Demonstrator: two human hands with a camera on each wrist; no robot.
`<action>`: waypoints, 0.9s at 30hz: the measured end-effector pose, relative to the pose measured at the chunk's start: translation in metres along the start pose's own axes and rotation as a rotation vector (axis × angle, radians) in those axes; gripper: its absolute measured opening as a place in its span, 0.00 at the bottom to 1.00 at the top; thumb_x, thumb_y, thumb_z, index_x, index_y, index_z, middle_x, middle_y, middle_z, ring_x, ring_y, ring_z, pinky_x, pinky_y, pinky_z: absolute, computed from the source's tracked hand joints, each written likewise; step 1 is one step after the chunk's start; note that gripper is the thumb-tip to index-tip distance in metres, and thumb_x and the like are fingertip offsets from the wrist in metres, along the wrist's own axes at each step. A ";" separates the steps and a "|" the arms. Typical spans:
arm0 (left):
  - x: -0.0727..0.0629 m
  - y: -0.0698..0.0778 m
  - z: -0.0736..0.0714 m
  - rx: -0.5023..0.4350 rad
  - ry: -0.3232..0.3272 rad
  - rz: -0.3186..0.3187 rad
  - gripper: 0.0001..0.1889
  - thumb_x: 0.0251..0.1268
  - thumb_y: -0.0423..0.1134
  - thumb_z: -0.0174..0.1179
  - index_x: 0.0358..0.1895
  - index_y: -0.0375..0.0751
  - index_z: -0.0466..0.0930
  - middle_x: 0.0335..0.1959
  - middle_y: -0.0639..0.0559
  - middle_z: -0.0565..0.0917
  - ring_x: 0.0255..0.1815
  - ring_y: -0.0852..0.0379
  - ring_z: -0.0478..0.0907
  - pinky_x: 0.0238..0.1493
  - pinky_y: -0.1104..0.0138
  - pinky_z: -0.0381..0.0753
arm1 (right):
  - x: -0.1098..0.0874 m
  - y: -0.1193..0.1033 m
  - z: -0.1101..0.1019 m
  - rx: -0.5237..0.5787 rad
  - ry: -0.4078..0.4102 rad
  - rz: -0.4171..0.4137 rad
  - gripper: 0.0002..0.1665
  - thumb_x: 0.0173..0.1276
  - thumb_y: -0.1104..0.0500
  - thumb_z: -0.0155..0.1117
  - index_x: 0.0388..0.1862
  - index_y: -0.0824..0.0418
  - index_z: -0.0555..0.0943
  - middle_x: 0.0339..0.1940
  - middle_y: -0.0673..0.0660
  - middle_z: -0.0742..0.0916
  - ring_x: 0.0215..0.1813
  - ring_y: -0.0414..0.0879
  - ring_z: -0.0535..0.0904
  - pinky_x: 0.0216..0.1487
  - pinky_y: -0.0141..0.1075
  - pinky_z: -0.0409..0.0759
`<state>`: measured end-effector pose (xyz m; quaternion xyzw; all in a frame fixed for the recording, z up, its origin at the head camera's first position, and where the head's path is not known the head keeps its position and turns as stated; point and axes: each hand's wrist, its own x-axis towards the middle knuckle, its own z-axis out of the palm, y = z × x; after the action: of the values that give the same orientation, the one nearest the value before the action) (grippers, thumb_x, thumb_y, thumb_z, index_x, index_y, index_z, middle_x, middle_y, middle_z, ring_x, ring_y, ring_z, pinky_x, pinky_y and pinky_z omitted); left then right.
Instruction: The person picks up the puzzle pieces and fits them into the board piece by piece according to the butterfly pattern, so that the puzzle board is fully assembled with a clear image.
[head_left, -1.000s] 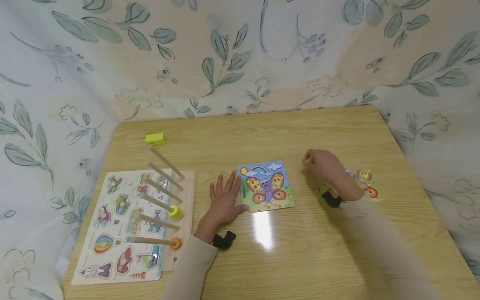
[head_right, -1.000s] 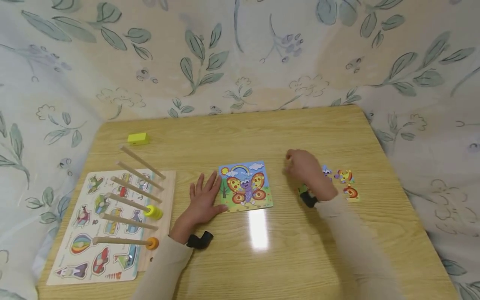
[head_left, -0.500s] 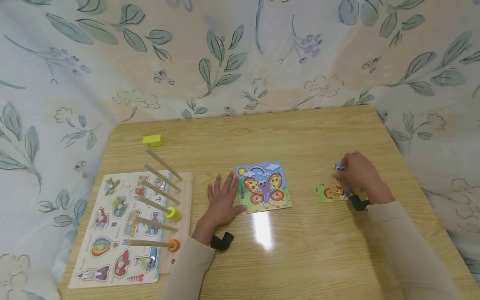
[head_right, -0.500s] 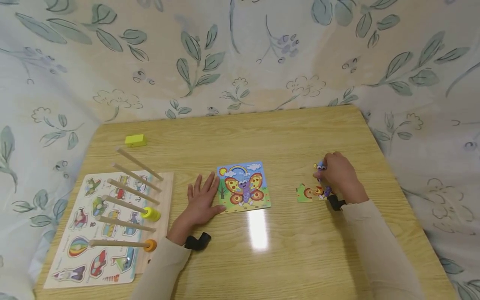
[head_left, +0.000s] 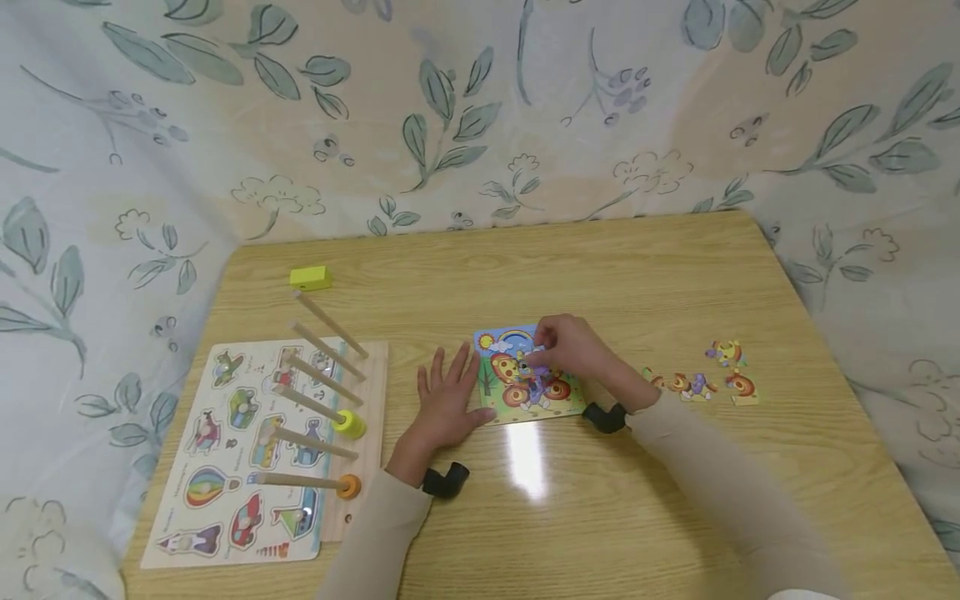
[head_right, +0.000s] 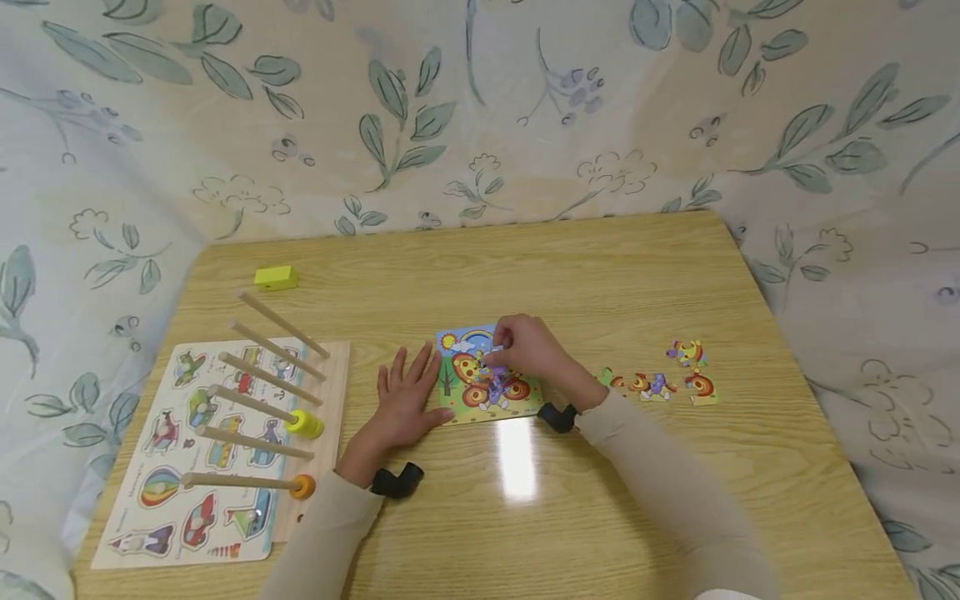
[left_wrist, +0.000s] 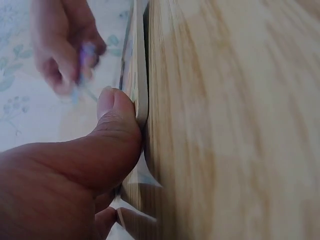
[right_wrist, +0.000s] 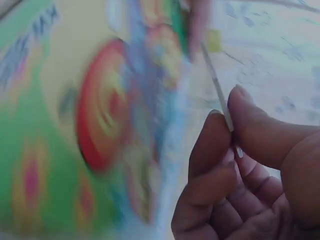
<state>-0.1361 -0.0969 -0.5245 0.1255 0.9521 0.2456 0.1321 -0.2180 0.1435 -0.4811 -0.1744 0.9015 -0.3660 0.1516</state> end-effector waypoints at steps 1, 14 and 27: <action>0.001 0.000 0.000 -0.001 0.001 0.003 0.48 0.60 0.56 0.62 0.78 0.47 0.44 0.80 0.52 0.38 0.78 0.39 0.24 0.70 0.37 0.25 | 0.002 -0.002 0.006 -0.017 -0.006 0.007 0.15 0.56 0.52 0.74 0.29 0.59 0.78 0.24 0.51 0.81 0.26 0.42 0.72 0.28 0.33 0.71; 0.002 0.006 0.002 0.001 0.005 0.022 0.48 0.60 0.55 0.62 0.77 0.46 0.46 0.80 0.50 0.39 0.78 0.37 0.25 0.70 0.36 0.27 | 0.002 -0.009 0.016 -0.245 0.002 0.072 0.18 0.54 0.50 0.75 0.21 0.57 0.76 0.18 0.50 0.78 0.21 0.42 0.69 0.23 0.32 0.65; 0.003 0.007 0.003 -0.004 0.010 0.016 0.47 0.60 0.56 0.62 0.77 0.45 0.45 0.80 0.50 0.39 0.78 0.37 0.25 0.70 0.36 0.27 | 0.003 -0.005 0.019 -0.287 0.036 0.080 0.20 0.56 0.46 0.73 0.19 0.55 0.74 0.16 0.48 0.76 0.20 0.42 0.69 0.20 0.32 0.63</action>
<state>-0.1372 -0.0888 -0.5240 0.1315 0.9513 0.2491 0.1254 -0.2124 0.1273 -0.4912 -0.1517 0.9533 -0.2302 0.1236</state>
